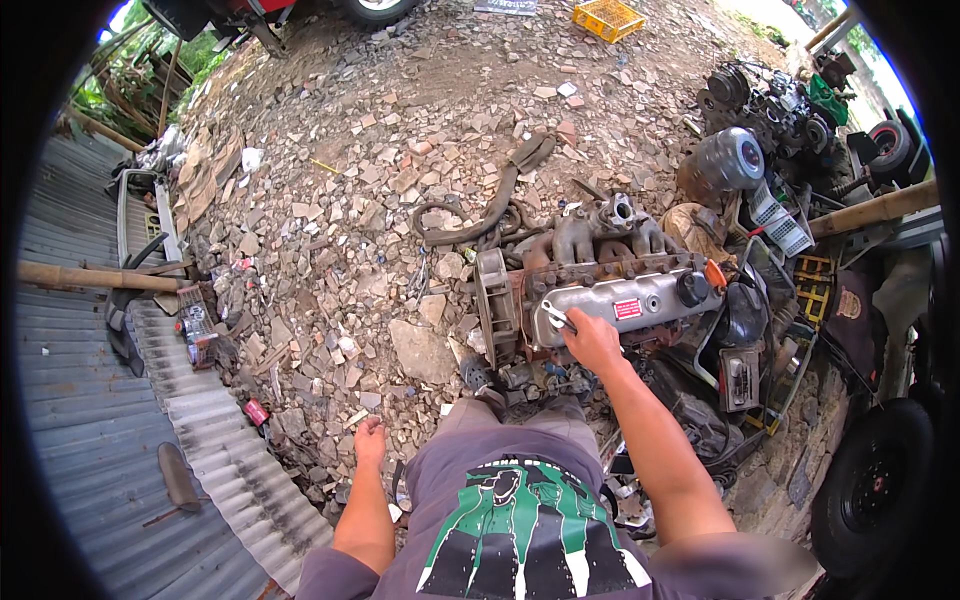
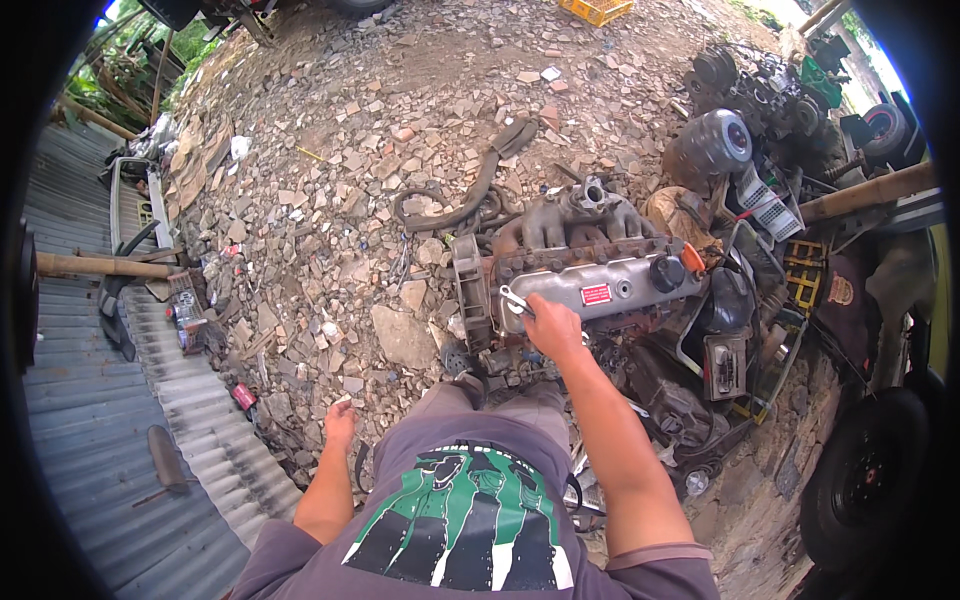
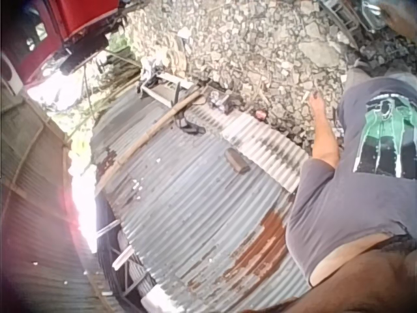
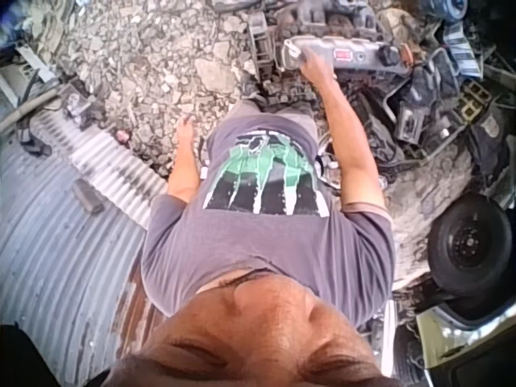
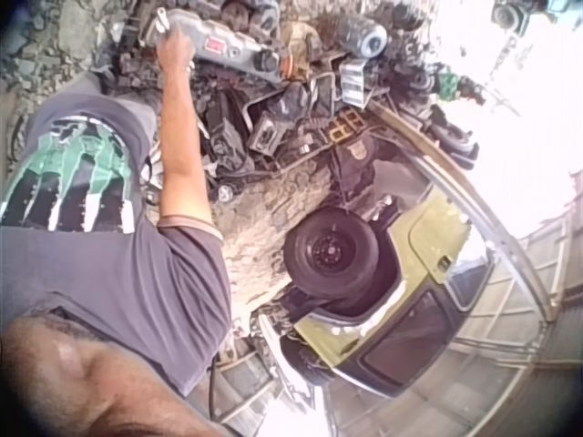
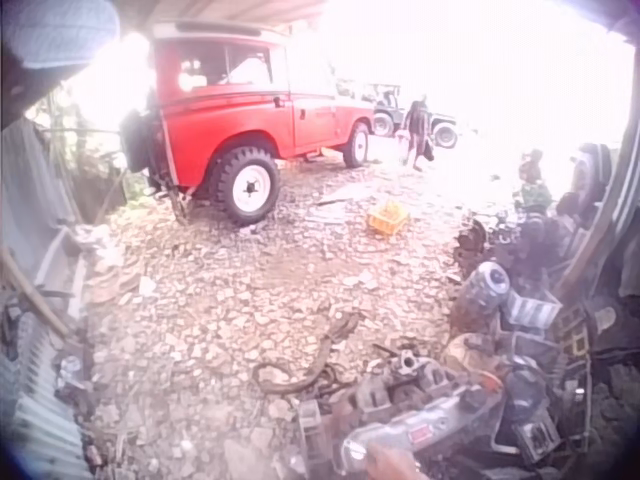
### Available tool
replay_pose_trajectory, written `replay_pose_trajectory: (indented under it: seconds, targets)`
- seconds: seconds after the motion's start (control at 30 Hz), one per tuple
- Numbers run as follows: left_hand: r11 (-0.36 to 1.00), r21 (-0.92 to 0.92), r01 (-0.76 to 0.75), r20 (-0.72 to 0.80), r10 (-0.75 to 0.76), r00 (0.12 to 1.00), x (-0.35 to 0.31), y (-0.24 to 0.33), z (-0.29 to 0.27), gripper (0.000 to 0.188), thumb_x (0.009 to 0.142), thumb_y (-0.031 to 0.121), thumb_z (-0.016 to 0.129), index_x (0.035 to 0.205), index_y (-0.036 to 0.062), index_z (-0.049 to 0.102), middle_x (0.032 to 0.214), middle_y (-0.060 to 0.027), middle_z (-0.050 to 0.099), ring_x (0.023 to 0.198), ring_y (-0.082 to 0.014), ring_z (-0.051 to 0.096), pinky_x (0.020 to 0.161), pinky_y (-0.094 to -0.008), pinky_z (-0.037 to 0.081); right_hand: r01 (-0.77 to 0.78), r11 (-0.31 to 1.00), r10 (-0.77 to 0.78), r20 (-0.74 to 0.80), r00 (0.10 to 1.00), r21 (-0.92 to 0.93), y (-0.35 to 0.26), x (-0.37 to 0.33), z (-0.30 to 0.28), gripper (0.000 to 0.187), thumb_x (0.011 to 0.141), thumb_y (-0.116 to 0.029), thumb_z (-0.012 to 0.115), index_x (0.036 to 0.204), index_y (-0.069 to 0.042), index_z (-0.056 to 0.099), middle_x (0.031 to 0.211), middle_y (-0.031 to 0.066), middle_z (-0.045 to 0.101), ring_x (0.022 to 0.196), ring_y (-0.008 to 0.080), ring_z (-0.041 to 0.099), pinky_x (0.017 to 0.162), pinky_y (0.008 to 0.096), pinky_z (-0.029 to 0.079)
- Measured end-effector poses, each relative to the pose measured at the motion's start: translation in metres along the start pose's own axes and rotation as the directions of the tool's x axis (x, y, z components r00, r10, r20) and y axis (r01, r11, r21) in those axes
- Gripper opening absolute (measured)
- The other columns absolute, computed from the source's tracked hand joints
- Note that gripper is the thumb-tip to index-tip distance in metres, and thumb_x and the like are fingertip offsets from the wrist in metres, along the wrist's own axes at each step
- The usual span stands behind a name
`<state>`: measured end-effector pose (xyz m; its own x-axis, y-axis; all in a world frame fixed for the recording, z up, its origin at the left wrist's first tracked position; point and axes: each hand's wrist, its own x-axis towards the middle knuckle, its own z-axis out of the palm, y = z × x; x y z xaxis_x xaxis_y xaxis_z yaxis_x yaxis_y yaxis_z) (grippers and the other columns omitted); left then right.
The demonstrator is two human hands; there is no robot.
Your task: The person aligns a silver valve cover onto a dirty engine block and uses a wrench to tighten the bolts. They systematically work around the cover, securing it in place before briefly inspecting the underside of the assembly.
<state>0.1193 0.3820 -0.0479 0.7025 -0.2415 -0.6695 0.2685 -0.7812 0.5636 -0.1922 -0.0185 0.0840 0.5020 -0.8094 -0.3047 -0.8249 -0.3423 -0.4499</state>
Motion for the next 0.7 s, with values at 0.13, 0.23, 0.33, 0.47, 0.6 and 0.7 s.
replay_pose_trajectory:
  seconds: [0.13, 0.23, 0.33, 0.47, 0.6, 0.7]
  targets:
    - [1.000, 0.008, 0.029, 0.011, -0.029, 1.000, -0.003, -0.001, -0.001, 0.027, 0.093, 0.006, 0.058, 0.119, -0.0017, 0.059, 0.102, -0.0103, 0.067, 0.083, -0.0167, 0.065, 0.075, -0.0287, 0.053, -0.037, 0.998, 0.035, -0.035, 0.999, -0.059, -0.002, 0.000, 0.003, 0.026, 0.085, -0.031, 0.067, 0.098, -0.009, 0.060, 0.083, 0.0193, 0.069, 0.083, 0.0427, 0.066, 0.072, 0.0540, 0.049]
    - [0.999, -0.041, 0.013, -0.007, -0.013, 1.000, 0.001, -0.007, -0.002, 0.027, 0.093, 0.006, 0.058, 0.119, -0.0021, 0.058, 0.102, -0.0109, 0.067, 0.083, -0.0172, 0.065, 0.075, -0.0291, 0.054, 0.003, 1.000, -0.005, -0.090, 0.996, -0.016, -0.004, -0.003, 0.003, 0.024, 0.085, -0.029, 0.065, 0.097, -0.009, 0.060, 0.082, 0.0187, 0.069, 0.081, 0.0426, 0.066, 0.069, 0.0538, 0.049]
    - [0.999, -0.039, 0.018, -0.002, -0.018, 1.000, 0.002, -0.014, -0.003, 0.028, 0.093, 0.007, 0.058, 0.119, -0.0022, 0.058, 0.102, -0.0114, 0.067, 0.084, -0.0174, 0.065, 0.076, -0.0293, 0.054, 0.024, 0.998, -0.027, -0.053, 0.998, -0.058, -0.007, -0.002, 0.003, 0.024, 0.085, -0.029, 0.064, 0.097, -0.009, 0.060, 0.081, 0.0188, 0.070, 0.079, 0.0426, 0.066, 0.068, 0.0535, 0.050]
    - [1.000, -0.011, 0.026, 0.020, -0.026, 0.999, 0.002, -0.010, -0.001, 0.028, 0.093, 0.006, 0.058, 0.120, -0.0023, 0.058, 0.104, -0.0120, 0.066, 0.085, -0.0177, 0.065, 0.077, -0.0295, 0.055, 0.031, 0.981, -0.036, -0.022, 0.999, -0.191, -0.007, 0.009, 0.008, 0.026, 0.083, -0.030, 0.063, 0.098, -0.008, 0.060, 0.079, 0.0200, 0.070, 0.076, 0.0419, 0.067, 0.068, 0.0528, 0.051]
    - [0.997, -0.071, 0.039, 0.010, -0.038, 0.999, 0.005, -0.009, -0.001, 0.028, 0.093, 0.006, 0.058, 0.120, -0.0022, 0.058, 0.105, -0.0121, 0.066, 0.086, -0.0178, 0.065, 0.077, -0.0299, 0.055, -0.024, 0.976, 0.022, -0.011, 1.000, -0.216, -0.009, 0.018, 0.007, 0.026, 0.082, -0.031, 0.062, 0.090, -0.006, 0.062, 0.075, 0.0208, 0.069, 0.074, 0.0413, 0.068, 0.067, 0.0518, 0.053]
    - [0.993, -0.108, 0.044, -0.006, -0.045, 0.999, 0.001, -0.011, -0.003, 0.028, 0.093, 0.007, 0.059, 0.119, -0.0021, 0.058, 0.104, -0.0119, 0.066, 0.085, -0.0176, 0.064, 0.076, -0.0302, 0.054, -0.006, 0.973, 0.017, 0.048, 0.999, -0.231, -0.016, 0.018, -0.003, 0.026, 0.081, -0.031, 0.062, 0.085, -0.005, 0.065, 0.077, 0.0215, 0.069, 0.074, 0.0414, 0.068, 0.068, 0.0509, 0.054]
